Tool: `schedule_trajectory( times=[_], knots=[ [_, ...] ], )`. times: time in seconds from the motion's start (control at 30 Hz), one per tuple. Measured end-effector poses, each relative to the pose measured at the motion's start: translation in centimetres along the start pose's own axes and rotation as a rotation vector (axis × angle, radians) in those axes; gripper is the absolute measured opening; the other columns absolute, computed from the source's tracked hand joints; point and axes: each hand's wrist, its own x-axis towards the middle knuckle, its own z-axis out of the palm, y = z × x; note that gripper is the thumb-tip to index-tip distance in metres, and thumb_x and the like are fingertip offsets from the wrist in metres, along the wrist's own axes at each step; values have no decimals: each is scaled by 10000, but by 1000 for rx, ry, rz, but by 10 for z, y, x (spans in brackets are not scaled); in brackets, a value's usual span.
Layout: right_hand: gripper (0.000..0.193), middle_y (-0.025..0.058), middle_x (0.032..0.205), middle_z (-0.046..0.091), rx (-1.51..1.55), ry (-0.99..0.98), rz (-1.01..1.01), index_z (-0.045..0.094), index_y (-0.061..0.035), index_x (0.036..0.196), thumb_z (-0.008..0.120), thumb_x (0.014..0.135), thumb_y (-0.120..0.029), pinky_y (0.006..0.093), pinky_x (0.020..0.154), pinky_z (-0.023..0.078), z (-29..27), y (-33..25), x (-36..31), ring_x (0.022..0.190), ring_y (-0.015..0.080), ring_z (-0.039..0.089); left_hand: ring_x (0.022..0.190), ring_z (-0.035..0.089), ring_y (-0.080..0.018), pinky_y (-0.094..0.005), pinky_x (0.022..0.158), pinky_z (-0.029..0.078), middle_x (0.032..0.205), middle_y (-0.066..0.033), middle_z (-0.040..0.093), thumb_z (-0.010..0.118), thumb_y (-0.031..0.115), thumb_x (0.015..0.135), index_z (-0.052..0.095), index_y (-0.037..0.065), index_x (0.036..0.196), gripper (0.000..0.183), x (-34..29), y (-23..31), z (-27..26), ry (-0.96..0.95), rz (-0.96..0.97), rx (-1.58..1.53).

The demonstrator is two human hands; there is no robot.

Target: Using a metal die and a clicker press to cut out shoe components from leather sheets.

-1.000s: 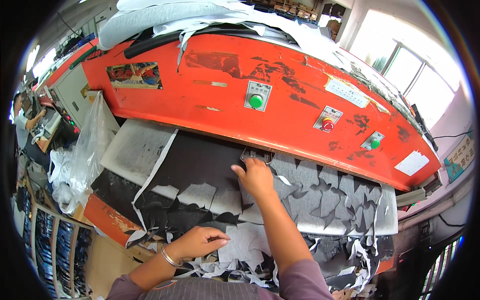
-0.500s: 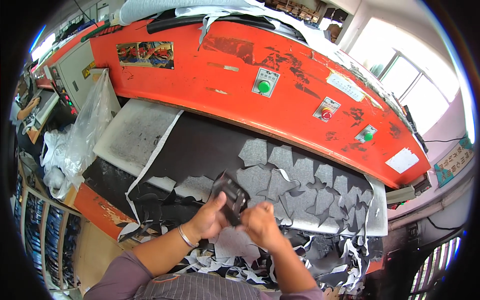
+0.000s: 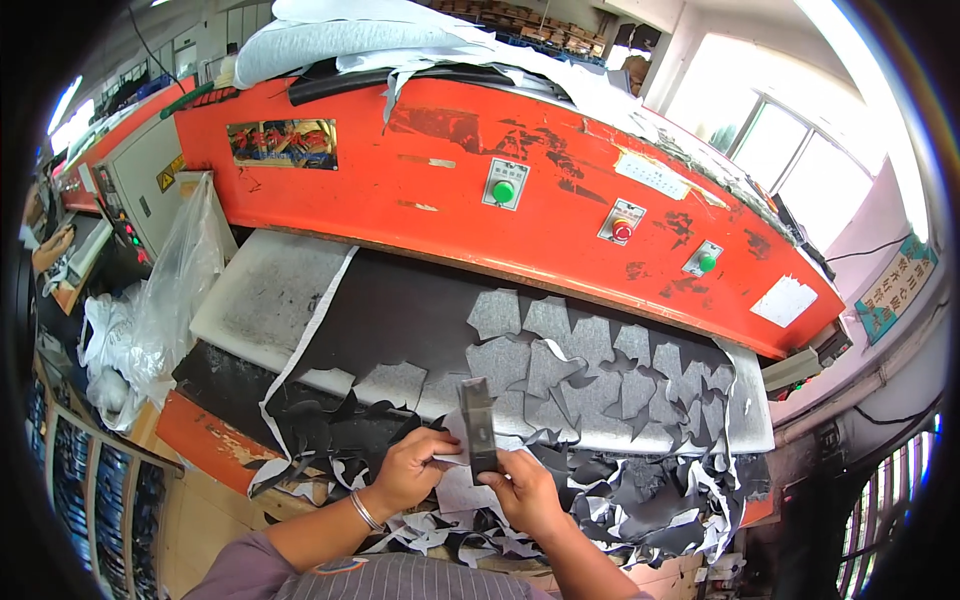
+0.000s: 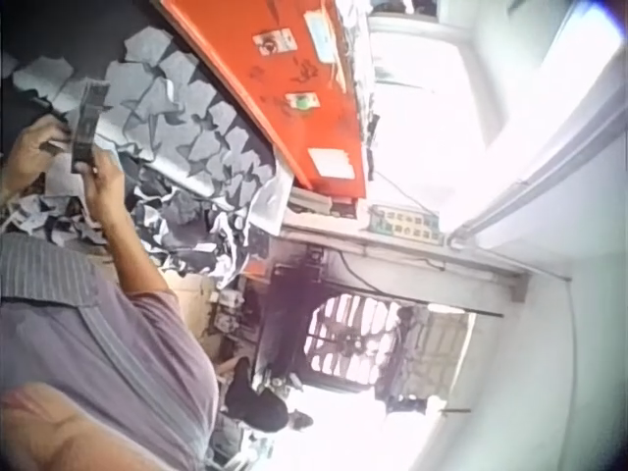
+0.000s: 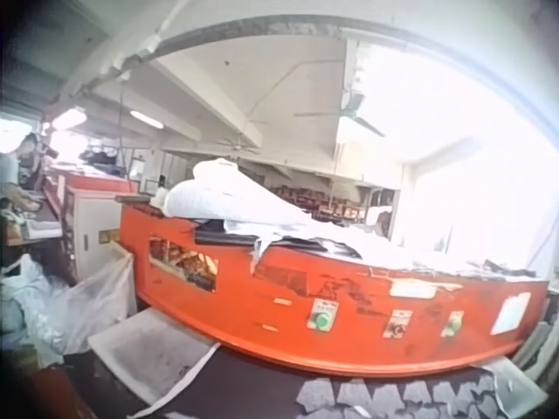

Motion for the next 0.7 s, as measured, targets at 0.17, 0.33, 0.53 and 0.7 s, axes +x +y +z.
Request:
schedule_trajectory(
  times=[0.17, 0.33, 0.53, 0.7],
  knots=[
    [197, 100, 798, 607, -108, -75, -255, 617, -38, 941, 687, 758, -25, 361, 646, 499, 0, 20, 36, 754, 288, 595, 710, 653, -218, -288, 656, 502, 809, -129, 669, 675, 64, 807, 656, 7, 933, 140, -6, 6, -19, 189, -207, 3],
    [158, 95, 903, 604, -430, -105, -718, 599, -80, 877, 612, 733, -15, 361, 701, 539, -25, 48, 127, 933, 273, 589, 755, 653, -225, -314, 714, 499, 838, -144, 680, 664, 219, 846, 663, 22, 1002, 251, -41, -9, -49, -341, -511, 129],
    [142, 108, 950, 599, -688, -293, -895, 584, -95, 899, 555, 761, -83, 360, 694, 559, -23, 78, 240, 1068, 278, 532, 965, 594, -278, -350, 808, 483, 1075, -131, 614, 753, 303, 770, 611, 52, 1149, 477, 9, -1, -67, -124, -268, 324],
    [163, 114, 982, 607, -728, -362, -970, 590, -91, 913, 542, 758, -97, 357, 692, 557, -9, 97, 270, 1104, 288, 517, 1047, 596, -289, -364, 850, 481, 1139, -154, 629, 729, 217, 778, 523, 26, 1246, 546, 62, -40, -73, 54, -302, 429]
  ],
)
